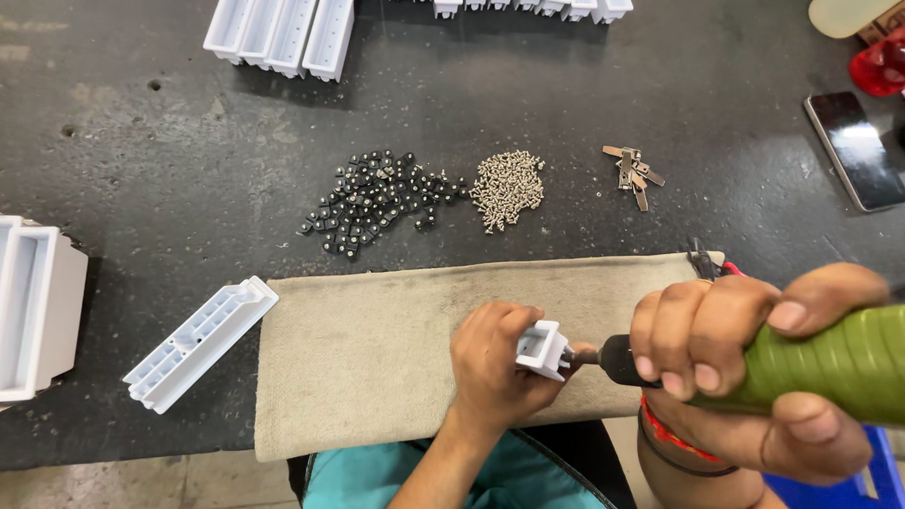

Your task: The person assembles small white plastic housings by inserting metal components and fastening them with a green power screwdriver. They repeatedly pick up housings, place metal parts inside, and drive screws to secure them, then set the finished units aside.

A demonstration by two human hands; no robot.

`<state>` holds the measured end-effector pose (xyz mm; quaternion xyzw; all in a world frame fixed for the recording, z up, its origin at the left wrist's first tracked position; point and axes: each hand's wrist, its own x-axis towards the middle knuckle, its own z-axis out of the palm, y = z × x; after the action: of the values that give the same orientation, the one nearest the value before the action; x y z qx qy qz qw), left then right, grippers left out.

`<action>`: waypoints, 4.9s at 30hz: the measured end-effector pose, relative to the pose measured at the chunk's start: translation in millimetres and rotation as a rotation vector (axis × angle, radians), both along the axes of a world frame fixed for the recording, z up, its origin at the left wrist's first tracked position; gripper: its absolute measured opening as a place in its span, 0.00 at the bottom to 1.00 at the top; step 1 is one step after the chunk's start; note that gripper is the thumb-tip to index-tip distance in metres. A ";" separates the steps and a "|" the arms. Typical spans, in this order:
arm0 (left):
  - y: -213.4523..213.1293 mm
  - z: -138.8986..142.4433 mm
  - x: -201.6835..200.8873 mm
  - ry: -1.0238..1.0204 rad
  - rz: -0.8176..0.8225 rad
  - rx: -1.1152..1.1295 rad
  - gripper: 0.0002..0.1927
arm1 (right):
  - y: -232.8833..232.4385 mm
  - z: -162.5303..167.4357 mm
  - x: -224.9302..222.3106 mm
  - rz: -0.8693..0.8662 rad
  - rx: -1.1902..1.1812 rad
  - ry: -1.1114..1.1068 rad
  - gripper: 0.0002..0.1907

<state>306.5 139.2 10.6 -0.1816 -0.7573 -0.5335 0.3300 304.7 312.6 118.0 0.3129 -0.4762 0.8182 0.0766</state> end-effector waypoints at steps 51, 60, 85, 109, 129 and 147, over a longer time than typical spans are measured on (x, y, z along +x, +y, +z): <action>-3.5 -7.6 1.1 0.022 -0.017 0.005 0.25 | -12.6 -107.2 48.0 -0.493 0.495 0.076 0.06; -0.2 -6.0 1.4 0.021 -0.026 0.054 0.23 | 79.3 -113.4 -52.9 -0.797 0.758 -0.101 0.05; -3.0 -8.0 5.6 -0.007 -0.038 0.049 0.25 | 87.1 -113.1 -170.6 -0.851 1.515 -0.258 0.14; -3.6 -11.2 6.2 0.015 -0.035 -0.012 0.27 | 56.7 -85.7 -35.9 -0.710 1.466 0.179 0.10; -5.1 -8.5 6.2 -0.005 -0.060 0.038 0.25 | 73.4 -99.1 -47.8 -0.446 1.476 0.183 0.14; -5.9 -21.3 2.8 0.012 -0.104 0.036 0.30 | -34.7 -54.3 48.2 -0.736 0.878 0.183 0.15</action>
<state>309.2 133.2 -10.6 -0.2179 -0.7352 -0.5623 0.3097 352.9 277.9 63.7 0.1989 -0.8397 0.4333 0.2599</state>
